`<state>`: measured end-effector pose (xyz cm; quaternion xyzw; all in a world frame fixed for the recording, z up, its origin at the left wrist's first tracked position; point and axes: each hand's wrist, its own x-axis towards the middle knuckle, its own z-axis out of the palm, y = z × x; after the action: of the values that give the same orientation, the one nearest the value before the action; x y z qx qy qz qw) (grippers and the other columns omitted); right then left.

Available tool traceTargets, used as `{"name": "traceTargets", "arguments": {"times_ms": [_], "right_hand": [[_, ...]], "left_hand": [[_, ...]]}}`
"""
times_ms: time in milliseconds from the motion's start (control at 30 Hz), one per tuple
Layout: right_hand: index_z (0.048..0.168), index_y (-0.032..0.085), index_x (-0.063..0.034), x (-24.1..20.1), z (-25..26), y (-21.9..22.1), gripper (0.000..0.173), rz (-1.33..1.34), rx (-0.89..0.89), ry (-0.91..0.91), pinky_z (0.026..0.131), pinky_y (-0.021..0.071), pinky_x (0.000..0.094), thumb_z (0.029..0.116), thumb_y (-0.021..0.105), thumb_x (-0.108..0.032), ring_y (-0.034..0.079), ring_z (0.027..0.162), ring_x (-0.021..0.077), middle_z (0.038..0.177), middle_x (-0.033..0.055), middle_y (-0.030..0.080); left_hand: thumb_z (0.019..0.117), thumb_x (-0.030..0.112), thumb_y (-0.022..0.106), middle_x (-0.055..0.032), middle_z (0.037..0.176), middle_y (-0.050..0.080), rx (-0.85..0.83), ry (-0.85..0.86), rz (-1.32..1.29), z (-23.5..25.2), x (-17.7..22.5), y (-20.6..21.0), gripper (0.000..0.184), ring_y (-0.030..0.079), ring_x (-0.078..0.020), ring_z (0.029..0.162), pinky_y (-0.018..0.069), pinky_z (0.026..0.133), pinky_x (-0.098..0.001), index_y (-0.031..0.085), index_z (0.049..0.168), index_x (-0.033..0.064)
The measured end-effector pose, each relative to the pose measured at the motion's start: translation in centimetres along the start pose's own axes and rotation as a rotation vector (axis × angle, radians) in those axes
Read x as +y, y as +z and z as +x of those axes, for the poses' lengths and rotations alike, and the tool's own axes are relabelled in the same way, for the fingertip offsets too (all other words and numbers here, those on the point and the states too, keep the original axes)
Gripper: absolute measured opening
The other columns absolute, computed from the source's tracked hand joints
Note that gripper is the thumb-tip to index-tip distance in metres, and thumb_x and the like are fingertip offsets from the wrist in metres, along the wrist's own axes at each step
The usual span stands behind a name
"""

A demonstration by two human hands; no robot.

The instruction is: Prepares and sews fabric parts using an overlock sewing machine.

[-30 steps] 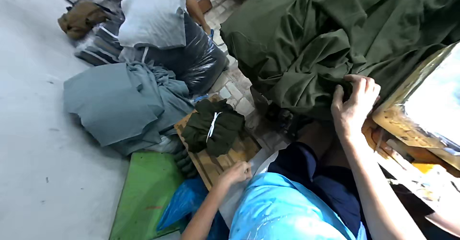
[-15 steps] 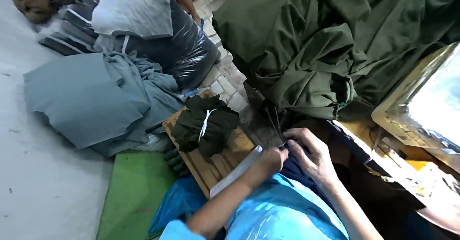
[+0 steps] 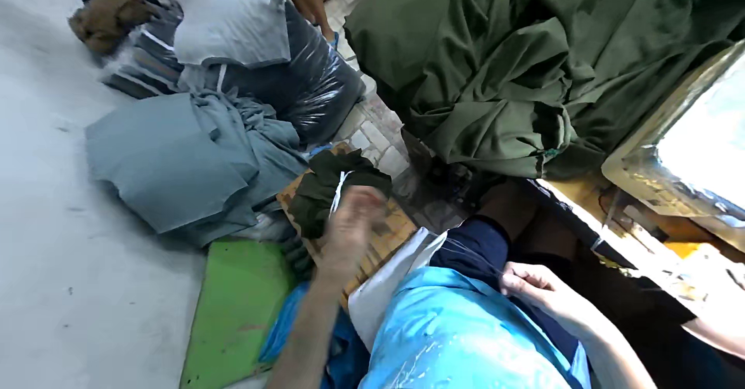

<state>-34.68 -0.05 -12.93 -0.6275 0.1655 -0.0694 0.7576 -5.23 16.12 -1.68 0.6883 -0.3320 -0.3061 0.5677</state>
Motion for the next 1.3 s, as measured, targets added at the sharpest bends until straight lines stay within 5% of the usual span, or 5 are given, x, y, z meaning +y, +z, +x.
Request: {"name": "traceTargets", "arguments": {"times_ms": [167,800,967,1133,1300], "right_hand": [[0.104,0.069,-0.0112,-4.9,1.2,3.1,0.026,-0.022,0.235,-0.299,0.071,0.0570,0.0200,0.1086,0.050,-0.027,0.064,0.078,0.0002,0.094,-0.0063,0.069],[0.129,0.067,-0.0028,-1.9,-1.7,0.2,0.038,-0.552,0.406,0.106,0.100,0.0545,0.0375,0.1057,0.051,-0.028,0.069,0.112,0.0185,0.121,0.0116,0.072],[0.131,0.065,-0.0001,-4.9,-2.4,0.2,0.035,-0.570,0.352,0.109,0.107,0.0478,0.0484,0.1072,0.052,-0.022,0.065,0.120,0.0301,0.127,0.0185,0.069],[0.119,0.070,0.0043,-7.1,-10.8,-1.6,0.026,-0.461,0.730,-0.172,0.096,0.0553,0.0330,0.1033,0.056,-0.010,0.071,0.104,0.0172,0.113,0.0153,0.074],[0.121,0.068,0.0026,-9.0,-23.7,-5.2,0.028,-0.519,1.497,0.068,0.088,0.0601,0.0331,0.1044,0.052,-0.013,0.072,0.095,0.0141,0.110,0.0114,0.074]], "left_hand": [[0.0987,0.017,0.066,-0.0150,0.104,0.071,-0.942,0.100,0.131,1.3,-1.2,10.1,0.037,0.067,-0.0124,0.093,0.0540,0.087,-0.0293,0.061,0.125,-0.0079],[0.0993,0.033,0.067,-0.0308,0.139,0.057,-0.417,-0.233,1.020,13.8,-8.5,6.2,0.050,0.038,-0.0472,0.144,0.0227,0.119,-0.0634,0.063,0.130,-0.0070],[0.1022,0.024,0.063,-0.0256,0.129,0.065,-0.406,-0.213,0.617,12.1,-8.8,5.2,0.048,0.067,-0.0346,0.116,0.0532,0.101,-0.0509,0.053,0.140,-0.0046],[0.0981,0.027,0.065,-0.0487,0.140,0.043,-0.479,0.106,1.056,11.7,-11.6,6.2,0.054,0.033,-0.0698,0.135,0.0141,0.108,-0.0852,0.057,0.135,-0.0110],[0.1038,0.027,0.060,-0.0329,0.135,0.059,-0.953,-0.001,0.990,11.6,-10.5,10.3,0.047,0.057,-0.0506,0.127,0.0396,0.109,-0.0666,0.058,0.139,-0.0038]]}}
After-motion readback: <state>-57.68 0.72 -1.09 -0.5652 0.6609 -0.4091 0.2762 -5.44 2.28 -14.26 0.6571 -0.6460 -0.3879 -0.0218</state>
